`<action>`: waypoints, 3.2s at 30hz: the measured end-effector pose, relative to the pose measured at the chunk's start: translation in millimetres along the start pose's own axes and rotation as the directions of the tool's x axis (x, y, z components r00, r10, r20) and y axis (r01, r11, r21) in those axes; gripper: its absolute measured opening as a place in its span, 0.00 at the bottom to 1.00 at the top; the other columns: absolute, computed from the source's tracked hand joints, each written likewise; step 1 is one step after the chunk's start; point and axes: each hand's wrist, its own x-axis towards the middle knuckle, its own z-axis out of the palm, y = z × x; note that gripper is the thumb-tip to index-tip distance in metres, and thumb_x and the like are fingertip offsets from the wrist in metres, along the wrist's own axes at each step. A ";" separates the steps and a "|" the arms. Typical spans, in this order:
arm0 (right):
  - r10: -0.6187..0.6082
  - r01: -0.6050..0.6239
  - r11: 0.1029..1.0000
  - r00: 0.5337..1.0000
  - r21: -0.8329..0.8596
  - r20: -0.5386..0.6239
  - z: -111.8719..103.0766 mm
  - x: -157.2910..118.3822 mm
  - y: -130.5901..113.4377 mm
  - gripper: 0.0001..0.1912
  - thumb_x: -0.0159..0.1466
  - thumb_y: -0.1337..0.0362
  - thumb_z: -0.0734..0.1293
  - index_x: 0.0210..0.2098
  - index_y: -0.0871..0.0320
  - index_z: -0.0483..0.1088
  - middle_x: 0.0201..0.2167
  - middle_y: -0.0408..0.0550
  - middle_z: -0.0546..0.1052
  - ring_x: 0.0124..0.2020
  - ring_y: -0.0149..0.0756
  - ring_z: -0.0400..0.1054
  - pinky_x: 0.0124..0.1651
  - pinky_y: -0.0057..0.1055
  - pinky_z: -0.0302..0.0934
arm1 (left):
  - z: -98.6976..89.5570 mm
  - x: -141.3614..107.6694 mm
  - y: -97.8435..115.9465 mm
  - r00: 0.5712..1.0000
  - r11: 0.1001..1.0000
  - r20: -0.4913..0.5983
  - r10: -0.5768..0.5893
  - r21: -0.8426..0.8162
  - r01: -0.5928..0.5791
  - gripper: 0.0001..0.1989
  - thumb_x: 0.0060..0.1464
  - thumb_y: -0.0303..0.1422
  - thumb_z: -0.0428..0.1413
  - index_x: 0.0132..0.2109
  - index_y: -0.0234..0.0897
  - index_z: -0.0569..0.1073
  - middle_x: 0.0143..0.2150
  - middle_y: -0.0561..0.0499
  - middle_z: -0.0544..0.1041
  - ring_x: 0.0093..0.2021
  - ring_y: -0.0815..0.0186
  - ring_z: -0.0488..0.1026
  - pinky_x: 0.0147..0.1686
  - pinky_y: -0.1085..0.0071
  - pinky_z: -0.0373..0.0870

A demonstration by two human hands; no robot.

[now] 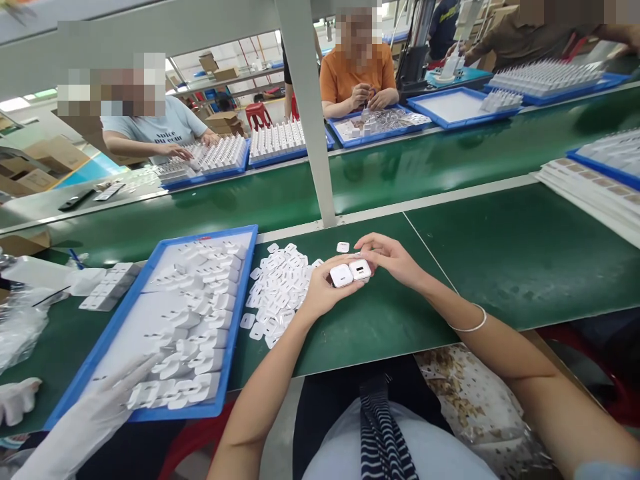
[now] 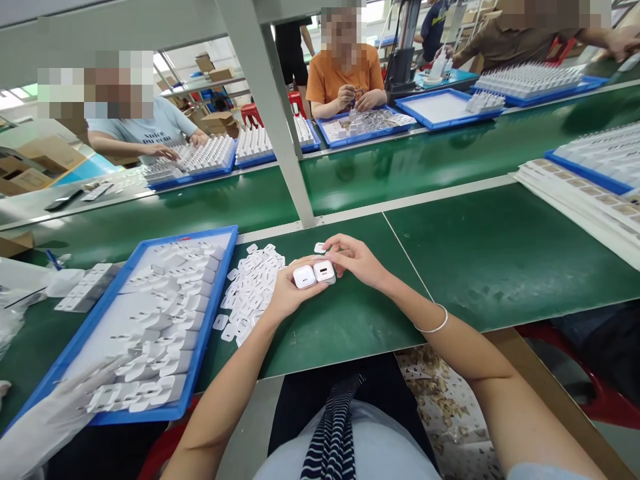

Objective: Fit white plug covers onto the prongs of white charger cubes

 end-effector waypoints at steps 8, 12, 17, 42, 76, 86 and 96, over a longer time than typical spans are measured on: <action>0.125 -0.139 0.986 0.981 0.091 0.149 -8.5 1.7 1.1 0.15 0.61 0.57 0.74 0.45 0.56 0.75 0.35 0.44 0.73 0.31 0.31 0.73 0.35 0.30 0.73 | -5.4 -1.4 1.5 0.934 0.881 0.088 -0.347 -0.312 0.357 0.28 0.40 0.37 0.72 0.51 0.36 0.80 0.47 0.45 0.83 0.45 0.57 0.80 0.46 0.64 0.77; 0.034 -0.036 0.999 0.997 0.027 0.076 -6.5 0.9 3.4 0.15 0.61 0.61 0.73 0.47 0.56 0.76 0.40 0.47 0.73 0.36 0.33 0.72 0.36 0.30 0.72 | -8.2 0.0 2.5 0.919 0.854 0.113 -0.377 -0.342 0.392 0.28 0.41 0.37 0.72 0.52 0.37 0.80 0.46 0.46 0.83 0.46 0.58 0.79 0.49 0.65 0.76; -0.066 0.112 0.973 0.973 -0.201 0.220 -11.6 -1.5 -2.6 0.12 0.65 0.64 0.67 0.46 0.54 0.80 0.41 0.49 0.73 0.39 0.34 0.68 0.35 0.28 0.68 | -12.6 1.2 13.7 0.901 0.933 0.290 -0.322 -0.064 0.354 0.24 0.45 0.37 0.70 0.50 0.35 0.80 0.45 0.45 0.82 0.42 0.61 0.78 0.43 0.67 0.74; 0.000 0.003 0.998 0.999 0.068 -0.045 7.5 -13.6 -17.6 0.15 0.61 0.54 0.74 0.37 0.59 0.71 0.22 0.43 0.76 0.20 0.30 0.68 0.25 0.29 0.66 | -8.4 -2.4 1.5 0.995 0.984 -0.093 0.039 0.178 -0.022 0.21 0.53 0.33 0.65 0.54 0.37 0.77 0.52 0.43 0.81 0.48 0.59 0.80 0.50 0.62 0.76; -0.065 0.067 0.998 0.987 0.011 -0.146 25.1 -22.8 -13.4 0.16 0.63 0.55 0.73 0.36 0.56 0.64 0.21 0.40 0.75 0.20 0.29 0.69 0.24 0.27 0.67 | -11.1 -0.8 6.1 0.946 0.879 0.011 0.323 0.367 -0.305 0.23 0.55 0.28 0.64 0.57 0.42 0.74 0.55 0.42 0.77 0.54 0.58 0.77 0.54 0.58 0.76; -0.031 0.029 0.999 0.989 -0.015 -0.146 23.7 -22.7 -12.4 0.19 0.61 0.56 0.75 0.34 0.56 0.60 0.21 0.39 0.75 0.20 0.28 0.68 0.24 0.26 0.65 | -10.8 -0.3 6.5 0.948 0.867 0.026 0.316 0.397 -0.300 0.21 0.55 0.29 0.64 0.57 0.41 0.74 0.55 0.43 0.78 0.54 0.58 0.77 0.53 0.59 0.77; 0.017 -0.033 0.994 0.988 -0.104 -0.155 20.3 -20.8 -10.4 0.18 0.63 0.56 0.73 0.34 0.56 0.59 0.21 0.39 0.74 0.21 0.28 0.68 0.24 0.24 0.65 | -5.1 -2.0 2.3 0.968 0.902 -0.027 0.249 0.370 -0.221 0.19 0.53 0.29 0.66 0.53 0.38 0.77 0.52 0.43 0.79 0.51 0.60 0.77 0.51 0.61 0.76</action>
